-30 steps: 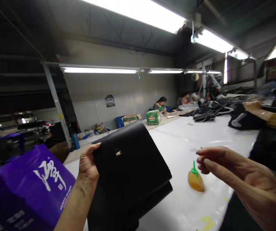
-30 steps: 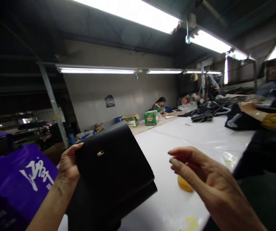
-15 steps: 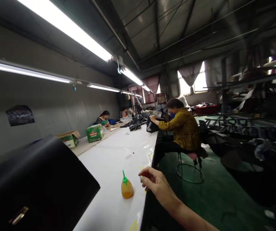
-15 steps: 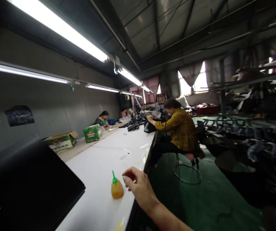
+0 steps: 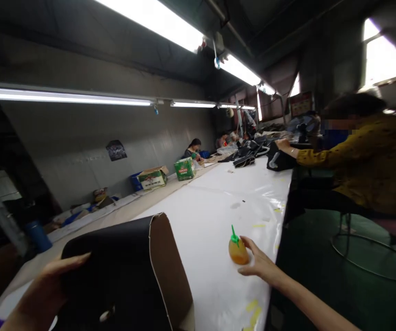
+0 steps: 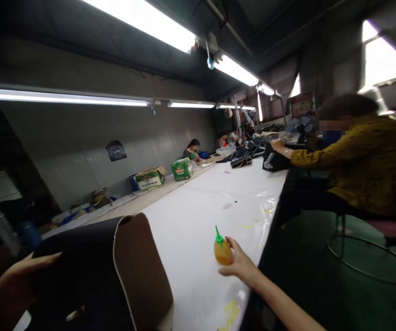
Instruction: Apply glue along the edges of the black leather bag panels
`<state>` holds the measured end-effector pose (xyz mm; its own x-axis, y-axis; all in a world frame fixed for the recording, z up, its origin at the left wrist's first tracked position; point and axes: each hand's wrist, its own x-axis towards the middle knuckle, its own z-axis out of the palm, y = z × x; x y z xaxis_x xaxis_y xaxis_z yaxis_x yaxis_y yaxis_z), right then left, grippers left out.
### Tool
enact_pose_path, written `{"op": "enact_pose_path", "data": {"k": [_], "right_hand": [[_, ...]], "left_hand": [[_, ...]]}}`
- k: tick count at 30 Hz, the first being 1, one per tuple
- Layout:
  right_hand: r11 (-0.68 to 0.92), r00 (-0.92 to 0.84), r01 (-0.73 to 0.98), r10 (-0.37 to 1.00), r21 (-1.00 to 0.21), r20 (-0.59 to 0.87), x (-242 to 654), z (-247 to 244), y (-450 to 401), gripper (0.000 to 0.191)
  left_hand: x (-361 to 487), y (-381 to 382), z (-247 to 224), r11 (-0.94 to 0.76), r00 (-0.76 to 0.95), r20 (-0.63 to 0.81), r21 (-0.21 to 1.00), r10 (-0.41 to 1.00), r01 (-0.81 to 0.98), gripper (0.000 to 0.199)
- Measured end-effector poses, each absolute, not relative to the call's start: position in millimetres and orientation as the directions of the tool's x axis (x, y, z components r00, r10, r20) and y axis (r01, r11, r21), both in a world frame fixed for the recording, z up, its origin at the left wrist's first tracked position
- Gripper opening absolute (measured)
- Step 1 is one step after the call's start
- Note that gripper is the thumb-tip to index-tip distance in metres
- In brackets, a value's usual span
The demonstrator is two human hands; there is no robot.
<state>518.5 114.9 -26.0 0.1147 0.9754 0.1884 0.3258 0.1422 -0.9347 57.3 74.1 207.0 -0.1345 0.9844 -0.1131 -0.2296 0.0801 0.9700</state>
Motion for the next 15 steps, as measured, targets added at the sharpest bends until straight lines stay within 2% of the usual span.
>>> {"op": "enact_pose_path", "data": {"k": [4,7,11,15], "right_hand": [[0.153,0.106,0.336,0.974,-0.929,0.198,515,-45,132,0.083],[0.112,0.125,0.341,0.979,-0.933,0.163,515,-56,145,0.080],[0.074,0.182,0.333,0.973,-0.940,0.141,514,-56,153,0.066],[0.101,0.220,0.229,0.963,-0.968,0.153,512,-42,146,0.053]], "left_hand": [[69,71,203,-0.019,-0.216,-0.008,0.992,0.976,-0.123,0.030],[71,67,189,-0.035,-0.221,0.015,0.995,0.975,-0.090,0.041],[62,56,167,0.029,-0.252,-0.055,0.994,0.966,-0.104,0.045],[58,49,150,0.158,-0.223,-0.169,0.985,0.960,-0.066,0.044]]}}
